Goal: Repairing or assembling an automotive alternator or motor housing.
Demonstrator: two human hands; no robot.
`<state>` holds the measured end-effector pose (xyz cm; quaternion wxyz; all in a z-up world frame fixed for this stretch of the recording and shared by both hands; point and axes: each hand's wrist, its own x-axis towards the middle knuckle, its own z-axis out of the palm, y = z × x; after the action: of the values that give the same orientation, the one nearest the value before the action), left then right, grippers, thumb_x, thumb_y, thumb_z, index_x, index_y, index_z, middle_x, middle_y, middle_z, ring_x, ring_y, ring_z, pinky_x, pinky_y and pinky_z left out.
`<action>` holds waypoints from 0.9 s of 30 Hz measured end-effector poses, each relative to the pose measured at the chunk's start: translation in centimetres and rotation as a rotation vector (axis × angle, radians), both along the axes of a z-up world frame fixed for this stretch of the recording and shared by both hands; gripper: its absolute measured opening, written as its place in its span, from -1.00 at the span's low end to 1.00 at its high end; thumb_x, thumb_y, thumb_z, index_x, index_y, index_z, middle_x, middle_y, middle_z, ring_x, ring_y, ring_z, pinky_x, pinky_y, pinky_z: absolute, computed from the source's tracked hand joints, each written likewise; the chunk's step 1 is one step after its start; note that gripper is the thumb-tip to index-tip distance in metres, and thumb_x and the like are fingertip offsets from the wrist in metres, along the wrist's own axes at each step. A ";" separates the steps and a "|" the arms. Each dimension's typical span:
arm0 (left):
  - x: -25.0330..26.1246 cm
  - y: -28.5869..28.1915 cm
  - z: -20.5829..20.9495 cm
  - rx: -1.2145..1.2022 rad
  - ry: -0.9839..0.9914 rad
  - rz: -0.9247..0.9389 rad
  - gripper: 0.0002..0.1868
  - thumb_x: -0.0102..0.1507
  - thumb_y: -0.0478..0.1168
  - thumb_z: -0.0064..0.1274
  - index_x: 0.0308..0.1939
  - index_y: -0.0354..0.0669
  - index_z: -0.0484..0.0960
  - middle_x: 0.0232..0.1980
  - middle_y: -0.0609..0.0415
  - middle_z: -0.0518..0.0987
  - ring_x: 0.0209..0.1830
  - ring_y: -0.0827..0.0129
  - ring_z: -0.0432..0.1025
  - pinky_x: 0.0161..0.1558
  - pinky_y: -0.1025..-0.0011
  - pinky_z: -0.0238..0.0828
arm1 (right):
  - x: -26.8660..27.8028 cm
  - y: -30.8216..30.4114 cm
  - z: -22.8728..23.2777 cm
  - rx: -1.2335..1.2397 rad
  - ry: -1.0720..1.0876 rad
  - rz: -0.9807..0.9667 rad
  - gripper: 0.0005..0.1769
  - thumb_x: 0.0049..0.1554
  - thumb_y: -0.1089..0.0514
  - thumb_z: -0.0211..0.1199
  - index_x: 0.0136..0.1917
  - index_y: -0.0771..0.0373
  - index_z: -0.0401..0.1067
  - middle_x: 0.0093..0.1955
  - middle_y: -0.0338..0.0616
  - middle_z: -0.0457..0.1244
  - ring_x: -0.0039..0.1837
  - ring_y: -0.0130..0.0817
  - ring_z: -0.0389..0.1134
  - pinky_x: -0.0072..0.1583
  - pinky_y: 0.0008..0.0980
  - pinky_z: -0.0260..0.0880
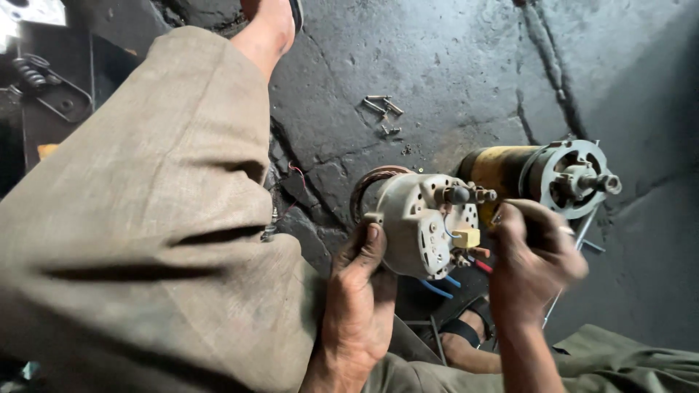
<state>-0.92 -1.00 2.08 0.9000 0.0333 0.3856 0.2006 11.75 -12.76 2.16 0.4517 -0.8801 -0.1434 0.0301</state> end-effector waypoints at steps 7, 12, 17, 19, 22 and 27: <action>-1.3 0.0 1.5 -0.099 0.010 -0.064 -0.64 0.29 -0.11 0.11 0.07 -0.24 0.64 0.03 0.09 0.64 0.05 0.38 0.47 0.13 0.39 0.36 | -2.6 2.3 7.6 0.035 -0.200 0.300 -0.89 0.23 0.34 0.35 0.06 0.32 0.53 -0.11 -0.15 0.37 -0.12 -0.53 0.41 -0.07 -0.57 0.42; -2.5 -0.3 2.2 -0.026 -0.135 -0.041 -0.69 0.34 -0.11 0.08 0.04 -0.25 0.62 0.02 0.07 0.63 0.04 0.39 0.47 0.12 0.40 0.39 | -4.0 2.8 8.6 -0.270 -0.375 0.471 -0.86 0.13 0.37 0.43 -0.01 0.30 0.58 -0.11 -0.11 0.39 -0.15 -0.45 0.43 -0.09 -0.52 0.40; -3.0 -0.3 2.4 0.017 -0.228 -0.030 -0.69 0.39 -0.11 0.04 0.06 -0.29 0.60 0.01 0.05 0.63 0.04 0.37 0.47 0.15 0.38 0.37 | -4.8 2.9 9.2 -0.237 -0.337 0.476 -0.88 0.18 0.36 0.42 0.00 0.26 0.57 -0.14 -0.16 0.39 -0.16 -0.51 0.42 -0.13 -0.58 0.38; -3.3 -0.2 2.5 0.001 -0.204 -0.034 -0.68 0.37 -0.12 0.04 0.07 -0.28 0.60 0.01 0.06 0.63 0.04 0.37 0.47 0.14 0.38 0.37 | -5.0 2.8 9.3 -0.227 -0.334 0.491 -0.87 0.18 0.36 0.43 0.02 0.26 0.58 -0.13 -0.17 0.39 -0.16 -0.52 0.42 -0.13 -0.59 0.37; -3.6 -0.2 2.5 -0.025 -0.184 -0.039 -0.67 0.37 -0.12 0.03 0.09 -0.28 0.61 0.02 0.05 0.64 0.06 0.38 0.48 0.14 0.39 0.37 | -5.2 2.8 9.5 -0.201 -0.314 0.516 -0.85 0.16 0.35 0.44 0.02 0.26 0.57 -0.11 -0.18 0.39 -0.18 -0.56 0.40 -0.17 -0.61 0.33; -3.8 -0.1 2.8 -0.019 -0.213 -0.028 -0.67 0.38 -0.12 0.02 0.10 -0.29 0.60 0.04 0.04 0.63 0.07 0.38 0.47 0.17 0.40 0.37 | -5.3 2.9 10.0 -0.244 -0.326 0.518 -0.84 0.10 0.35 0.47 -0.01 0.28 0.60 -0.12 -0.15 0.40 -0.29 -0.58 0.31 -0.26 -0.58 0.22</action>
<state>-4.71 -1.07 4.88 0.9388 0.0088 0.2894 0.1866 6.45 -9.89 12.13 0.2914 -0.8551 -0.4284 0.0196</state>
